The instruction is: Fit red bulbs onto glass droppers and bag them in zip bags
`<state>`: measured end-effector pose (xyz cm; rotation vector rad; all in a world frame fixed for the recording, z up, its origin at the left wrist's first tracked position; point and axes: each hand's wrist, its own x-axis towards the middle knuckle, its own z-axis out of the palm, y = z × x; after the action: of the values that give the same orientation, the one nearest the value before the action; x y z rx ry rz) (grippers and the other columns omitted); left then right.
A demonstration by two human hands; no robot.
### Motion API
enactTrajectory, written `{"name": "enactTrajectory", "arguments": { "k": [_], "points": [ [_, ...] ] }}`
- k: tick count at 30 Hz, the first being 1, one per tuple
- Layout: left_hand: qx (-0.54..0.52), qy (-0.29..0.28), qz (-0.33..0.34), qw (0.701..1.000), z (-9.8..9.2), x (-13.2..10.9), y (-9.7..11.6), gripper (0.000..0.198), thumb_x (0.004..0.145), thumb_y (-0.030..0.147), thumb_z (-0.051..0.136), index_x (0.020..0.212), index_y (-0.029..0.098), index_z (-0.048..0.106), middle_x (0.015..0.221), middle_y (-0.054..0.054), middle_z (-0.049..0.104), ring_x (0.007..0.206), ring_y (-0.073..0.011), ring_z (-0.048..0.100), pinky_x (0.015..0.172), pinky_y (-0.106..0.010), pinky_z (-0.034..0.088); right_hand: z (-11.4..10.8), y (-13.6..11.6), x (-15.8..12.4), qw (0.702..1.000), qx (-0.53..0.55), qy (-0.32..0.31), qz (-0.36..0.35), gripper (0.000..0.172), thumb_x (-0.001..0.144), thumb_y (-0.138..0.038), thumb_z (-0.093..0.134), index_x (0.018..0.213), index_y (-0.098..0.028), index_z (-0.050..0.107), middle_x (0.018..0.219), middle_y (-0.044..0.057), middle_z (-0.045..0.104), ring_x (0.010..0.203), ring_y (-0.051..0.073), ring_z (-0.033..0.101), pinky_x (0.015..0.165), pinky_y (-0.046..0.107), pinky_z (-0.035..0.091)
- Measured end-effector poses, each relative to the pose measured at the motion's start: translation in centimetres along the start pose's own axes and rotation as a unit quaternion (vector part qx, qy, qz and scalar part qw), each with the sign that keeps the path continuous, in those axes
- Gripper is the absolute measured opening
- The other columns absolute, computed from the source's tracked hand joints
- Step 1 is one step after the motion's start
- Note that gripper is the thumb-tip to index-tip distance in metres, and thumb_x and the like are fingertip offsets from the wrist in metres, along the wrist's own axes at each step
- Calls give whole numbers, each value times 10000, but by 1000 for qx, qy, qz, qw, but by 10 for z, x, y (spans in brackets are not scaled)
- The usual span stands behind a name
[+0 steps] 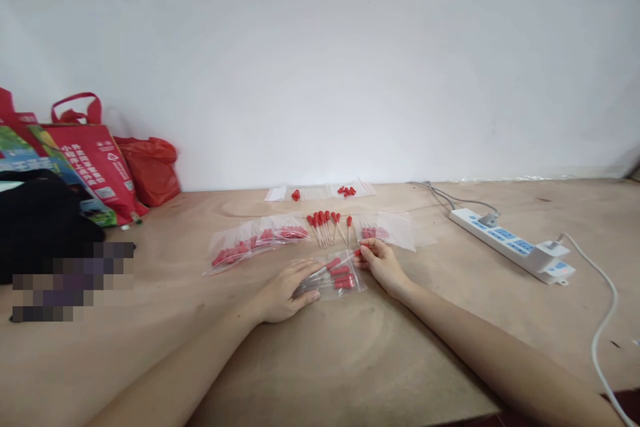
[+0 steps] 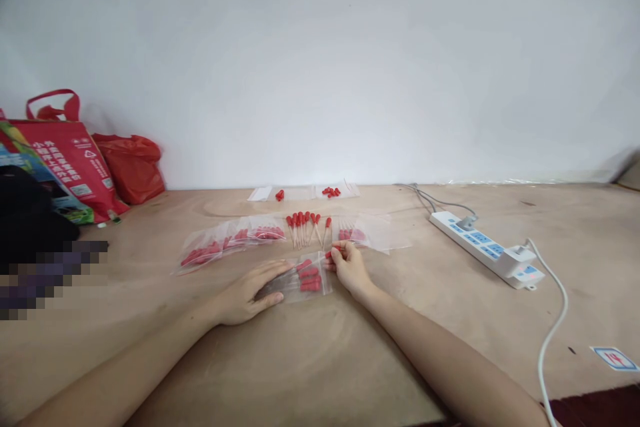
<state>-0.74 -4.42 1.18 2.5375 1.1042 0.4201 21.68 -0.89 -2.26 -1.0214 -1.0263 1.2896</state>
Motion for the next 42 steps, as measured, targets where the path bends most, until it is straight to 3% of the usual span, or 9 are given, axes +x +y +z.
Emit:
{"name": "enactTrajectory", "arguments": {
  "k": [6, 15, 23, 26, 30, 33, 38, 42],
  "points": [
    [4, -1, -4, 1000, 1, 1, -1, 480, 808, 353, 464, 1260, 230, 358, 1299, -54, 409, 1198, -231, 344, 996, -413, 283, -2, 5, 1, 992, -107, -54, -26, 251, 589, -333, 633, 745, -147, 570, 555, -37, 544, 472, 84, 490, 488, 236, 435],
    [2, -8, -4, 1000, 2, 1, -4, 464, 817, 354, 452, 1259, 238, 369, 1314, -48, 391, 1216, -223, 322, 1013, -406, 261, -1, 3, -2, 980, -178, -91, -11, 200, 686, -180, 509, 885, -175, 489, 552, -54, 525, 362, 64, 450, 351, 185, 378],
    [-5, -8, -7, 1000, 1, 1, -2, 451, 811, 346, 463, 1242, 235, 395, 1306, -56, 401, 1208, -226, 334, 1006, -413, 269, -3, 6, -4, 960, -264, -63, -68, 245, 705, -162, 447, 948, -166, 481, 797, 14, 536, 431, 62, 466, 381, 203, 387],
    [-1, -7, -5, 1000, 1, 1, -2, 451, 814, 356, 458, 1244, 239, 391, 1306, -54, 401, 1208, -223, 335, 1005, -408, 272, -8, 6, -2, 928, -345, -30, -137, 239, 702, -184, 470, 938, -161, 503, 868, 40, 545, 492, 79, 481, 473, 245, 429],
    [4, -6, -2, 1000, 2, 1, -4, 445, 819, 363, 450, 1246, 257, 383, 1312, -41, 394, 1216, -212, 322, 1010, -408, 263, -14, 0, 0, 848, -461, 2, -260, 216, 704, -181, 482, 906, -151, 553, 871, 75, 534, 741, 165, 524, 677, 317, 445],
    [2, -6, 0, 1000, 3, 1, -5, 444, 822, 353, 447, 1249, 251, 380, 1316, -44, 388, 1219, -208, 318, 1012, -407, 260, -18, -5, 0, 791, -527, 20, -311, 211, 716, -180, 481, 897, -159, 588, 960, 105, 525, 956, 220, 466, 815, 363, 390],
    [1, -6, 1, 1000, 3, 0, -6, 450, 822, 360, 448, 1252, 247, 379, 1317, -47, 386, 1221, -211, 315, 1010, -407, 261, -19, -7, -3, 724, -635, 49, -266, 210, 747, -263, 484, 892, -203, 623, 1171, 108, 468, 1118, 278, 345, 877, 454, 292],
    [-5, -3, 6, 1000, 3, 0, -6, 444, 823, 361, 447, 1249, 251, 384, 1314, -43, 393, 1219, -213, 319, 1010, -408, 263, -18, -8, -3, 700, -682, 49, -205, 267, 769, -336, 460, 921, -180, 615, 1230, 136, 422, 1162, 292, 308, 916, 508, 199]
  ]
}}
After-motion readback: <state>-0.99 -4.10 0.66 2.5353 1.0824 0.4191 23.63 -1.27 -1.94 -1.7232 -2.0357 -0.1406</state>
